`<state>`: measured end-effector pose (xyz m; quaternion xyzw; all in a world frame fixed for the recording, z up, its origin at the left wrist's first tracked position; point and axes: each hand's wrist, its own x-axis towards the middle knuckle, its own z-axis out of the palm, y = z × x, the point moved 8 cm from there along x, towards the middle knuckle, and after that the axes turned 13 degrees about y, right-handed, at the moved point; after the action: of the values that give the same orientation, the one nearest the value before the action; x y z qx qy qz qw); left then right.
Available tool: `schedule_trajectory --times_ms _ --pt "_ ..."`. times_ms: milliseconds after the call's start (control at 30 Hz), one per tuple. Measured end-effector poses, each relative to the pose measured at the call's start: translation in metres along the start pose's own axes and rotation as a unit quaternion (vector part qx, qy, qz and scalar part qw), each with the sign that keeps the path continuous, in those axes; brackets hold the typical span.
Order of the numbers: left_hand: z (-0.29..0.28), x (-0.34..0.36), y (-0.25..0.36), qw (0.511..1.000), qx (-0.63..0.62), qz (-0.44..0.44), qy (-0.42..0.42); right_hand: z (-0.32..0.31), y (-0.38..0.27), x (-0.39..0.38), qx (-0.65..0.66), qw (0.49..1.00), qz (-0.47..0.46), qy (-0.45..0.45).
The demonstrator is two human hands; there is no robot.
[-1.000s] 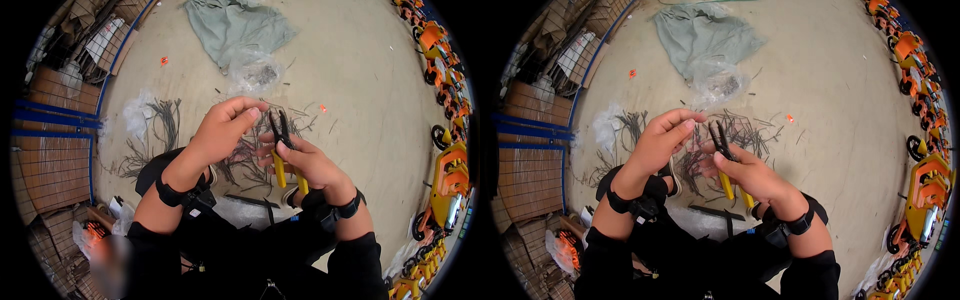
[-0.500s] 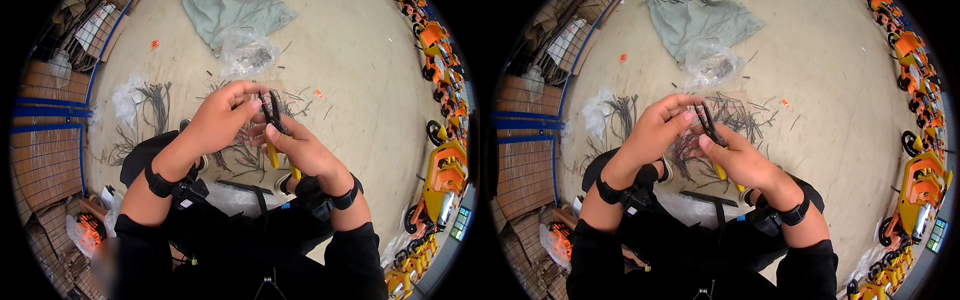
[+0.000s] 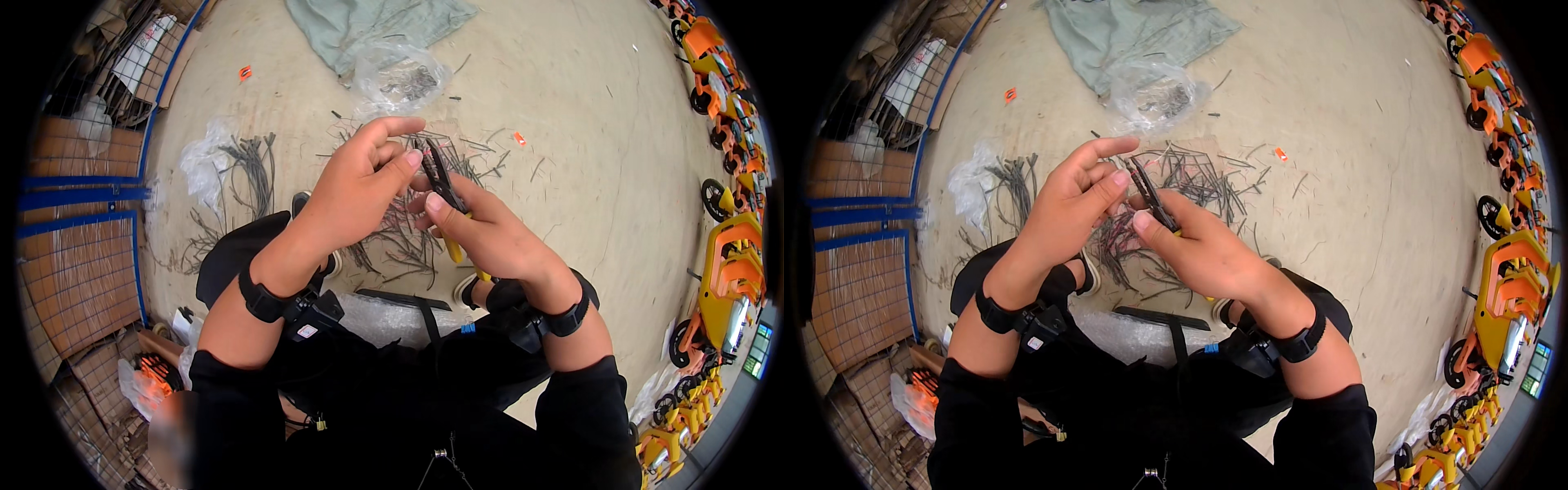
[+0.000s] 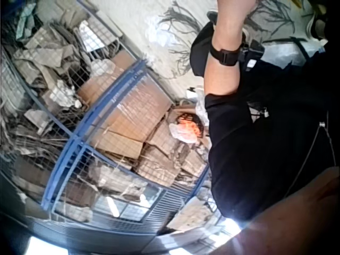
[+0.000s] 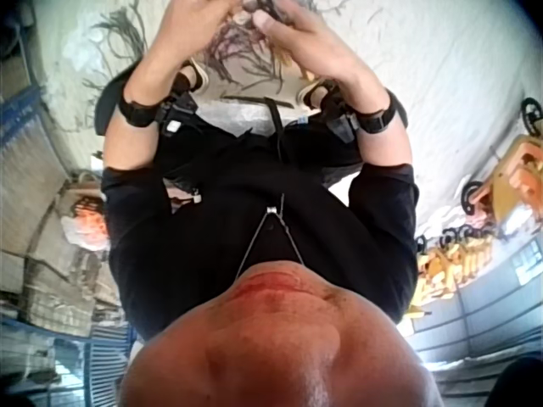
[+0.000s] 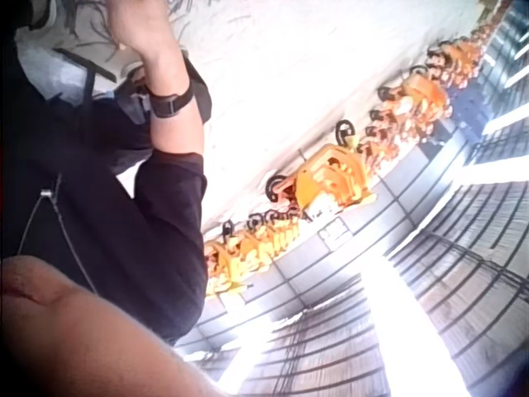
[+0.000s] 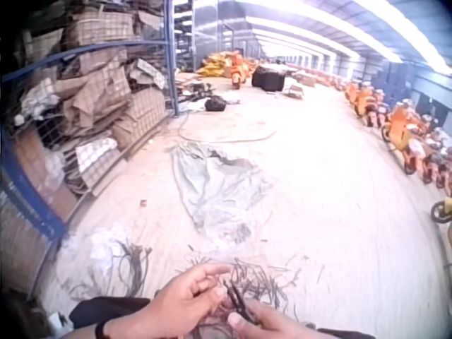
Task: The person sits on the floor and uses yellow-handled pliers to strip the insulation from thin wires. They pick up individual wires from a pile, strip the ends, and drop the processed pieces back onto the floor.
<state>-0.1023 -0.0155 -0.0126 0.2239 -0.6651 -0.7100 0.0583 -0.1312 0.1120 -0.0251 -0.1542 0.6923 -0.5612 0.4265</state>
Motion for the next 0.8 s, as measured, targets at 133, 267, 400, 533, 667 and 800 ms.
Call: schedule_trajectory --times_ms 133,267,400,533,667,800 --pt "0.001 0.0 0.002 1.0 0.011 0.004 0.001 -0.001 -0.002 0.0 0.002 1.0 -0.017 0.01" --pt "0.002 0.001 0.001 1.0 0.009 0.01 -0.002 -0.003 0.004 0.001 -0.021 1.0 -0.003 0.006" --pt "0.001 0.002 0.001 1.0 0.013 0.009 -0.001 -0.002 0.003 0.001 -0.007 1.0 -0.024 0.016" --pt "0.0 0.002 0.0 1.0 0.001 0.003 0.004 -0.003 0.008 0.002 -0.033 0.999 -0.009 0.009" --pt "0.0 0.003 0.0 1.0 -0.002 0.009 0.006 -0.003 0.005 0.0 -0.029 0.999 -0.009 0.014" --pt "0.002 0.003 0.0 1.0 -0.007 0.012 0.005 -0.002 0.004 0.0 -0.034 0.999 -0.017 0.014"
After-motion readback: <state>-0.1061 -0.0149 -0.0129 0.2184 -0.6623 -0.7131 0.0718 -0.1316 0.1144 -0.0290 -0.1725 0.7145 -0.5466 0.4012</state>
